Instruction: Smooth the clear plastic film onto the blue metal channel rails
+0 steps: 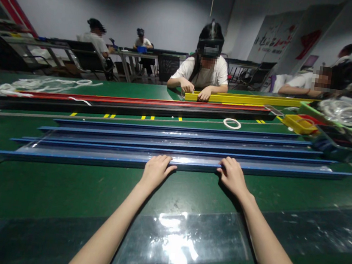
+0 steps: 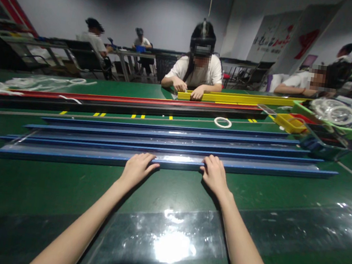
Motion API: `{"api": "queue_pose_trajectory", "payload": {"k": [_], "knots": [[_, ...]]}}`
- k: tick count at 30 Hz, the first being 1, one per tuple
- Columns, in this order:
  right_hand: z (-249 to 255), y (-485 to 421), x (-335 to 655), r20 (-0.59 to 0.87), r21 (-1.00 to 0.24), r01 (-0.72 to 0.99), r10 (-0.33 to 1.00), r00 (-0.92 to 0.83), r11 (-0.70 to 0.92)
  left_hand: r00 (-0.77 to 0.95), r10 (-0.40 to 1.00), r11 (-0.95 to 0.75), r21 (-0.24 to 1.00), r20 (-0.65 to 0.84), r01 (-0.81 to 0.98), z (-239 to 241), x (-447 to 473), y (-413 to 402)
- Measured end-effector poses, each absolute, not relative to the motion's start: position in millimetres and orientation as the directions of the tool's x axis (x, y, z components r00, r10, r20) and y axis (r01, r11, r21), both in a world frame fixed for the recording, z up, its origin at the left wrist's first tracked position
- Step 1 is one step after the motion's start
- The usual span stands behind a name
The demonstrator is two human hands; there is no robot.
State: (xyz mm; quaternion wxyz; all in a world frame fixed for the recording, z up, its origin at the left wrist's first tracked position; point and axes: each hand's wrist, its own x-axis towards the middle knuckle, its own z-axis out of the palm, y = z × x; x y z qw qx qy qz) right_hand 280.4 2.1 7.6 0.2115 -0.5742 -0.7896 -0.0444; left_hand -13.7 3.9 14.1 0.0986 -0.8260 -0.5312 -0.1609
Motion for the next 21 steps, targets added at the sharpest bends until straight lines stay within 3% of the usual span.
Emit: {"api": "queue_pose_trajectory", "payload": {"k": [21], "knots": [[3.7, 3.5, 282.6, 0.386, -0.154, 0.930, 0.887, -0.253, 0.333, 0.382, 0.857, -0.403, -0.013, 0.346, 0.915, 16.1, -11.9, 3.5]]}}
